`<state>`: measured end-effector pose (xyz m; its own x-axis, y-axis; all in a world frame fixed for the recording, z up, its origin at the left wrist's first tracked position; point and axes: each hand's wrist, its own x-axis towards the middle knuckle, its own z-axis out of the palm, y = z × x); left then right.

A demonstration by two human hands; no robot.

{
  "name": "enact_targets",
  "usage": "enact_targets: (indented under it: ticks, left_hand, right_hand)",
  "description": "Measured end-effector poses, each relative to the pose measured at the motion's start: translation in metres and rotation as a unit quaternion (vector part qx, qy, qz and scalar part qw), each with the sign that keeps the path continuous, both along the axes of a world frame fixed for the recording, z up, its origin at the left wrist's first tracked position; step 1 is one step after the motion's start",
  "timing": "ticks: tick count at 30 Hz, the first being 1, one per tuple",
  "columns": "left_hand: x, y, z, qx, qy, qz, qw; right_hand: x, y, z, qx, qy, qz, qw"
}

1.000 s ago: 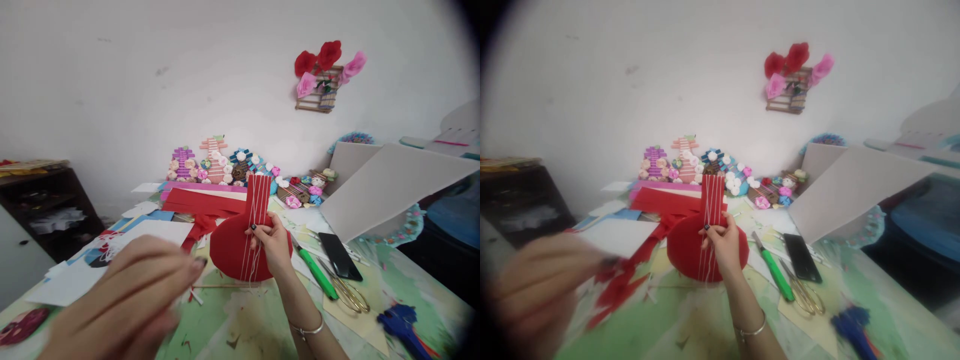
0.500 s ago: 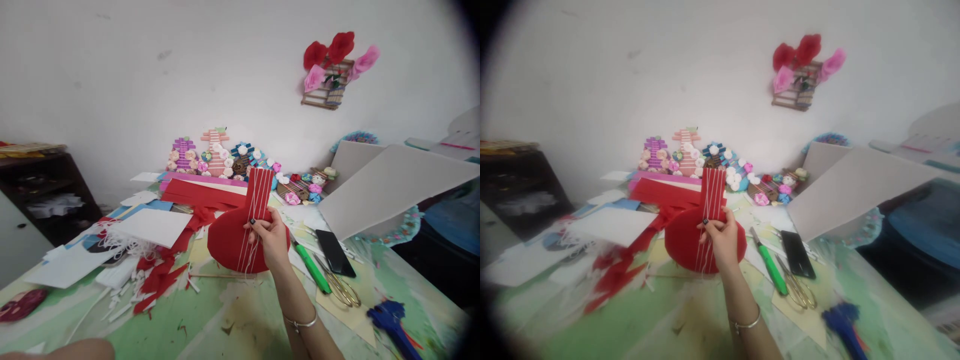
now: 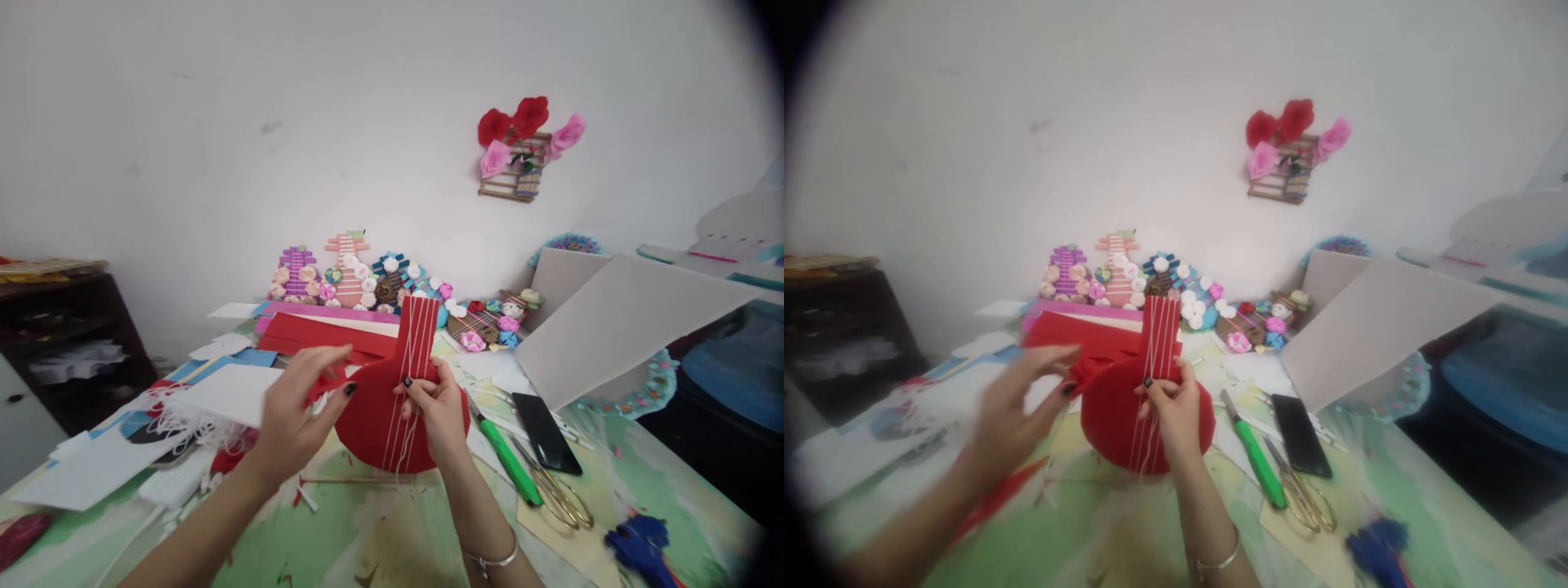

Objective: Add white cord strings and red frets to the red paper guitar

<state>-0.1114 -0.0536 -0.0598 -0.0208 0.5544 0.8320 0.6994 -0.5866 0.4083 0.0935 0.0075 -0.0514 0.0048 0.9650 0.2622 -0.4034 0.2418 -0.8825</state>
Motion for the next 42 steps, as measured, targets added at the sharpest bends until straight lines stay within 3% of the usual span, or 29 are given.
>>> enact_targets:
  ticks: [2, 4, 6, 8, 11, 15, 18, 28, 42]
  left_hand:
    - [0.002, 0.051, 0.0, -0.131, -0.008, -0.044, 0.99]
    - [0.0, 0.08, -0.016, -0.248, -0.066, -0.141, 0.956]
    - [-0.002, 0.088, -0.037, -0.333, -0.142, -0.273, 0.891]
    - [-0.001, 0.086, -0.053, -0.371, -0.201, -0.333, 0.843]
    - [0.003, 0.081, -0.063, -0.362, -0.268, -0.331, 0.829]
    - [0.006, 0.08, -0.065, -0.345, -0.336, -0.308, 0.82]
    - [0.005, 0.076, -0.066, -0.347, -0.374, -0.289, 0.81]
    - [0.005, 0.064, -0.057, -0.33, -0.4, -0.264, 0.813]
    - [-0.003, 0.064, -0.049, -0.274, -0.453, -0.276, 0.802]
  right_hand:
    - [-0.001, -0.001, 0.0, -0.001, 0.002, -0.005, 1.0]
    - [-0.002, -0.001, -0.001, 0.0, 0.005, -0.011, 1.0]
    - [-0.002, -0.001, -0.003, 0.003, 0.007, -0.013, 1.0]
    - [-0.003, -0.001, -0.005, 0.011, 0.009, -0.012, 1.0]
    - [-0.004, -0.001, -0.009, 0.032, 0.015, -0.024, 0.999]
    - [-0.012, -0.005, -0.015, 0.04, 0.019, -0.06, 0.997]
    - [-0.02, -0.009, -0.022, 0.02, -0.014, -0.03, 0.999]
    - [-0.038, -0.009, -0.049, -0.063, -0.056, 0.012, 0.996]
    - [-0.044, -0.01, -0.056, -0.119, -0.051, 0.031, 0.991]
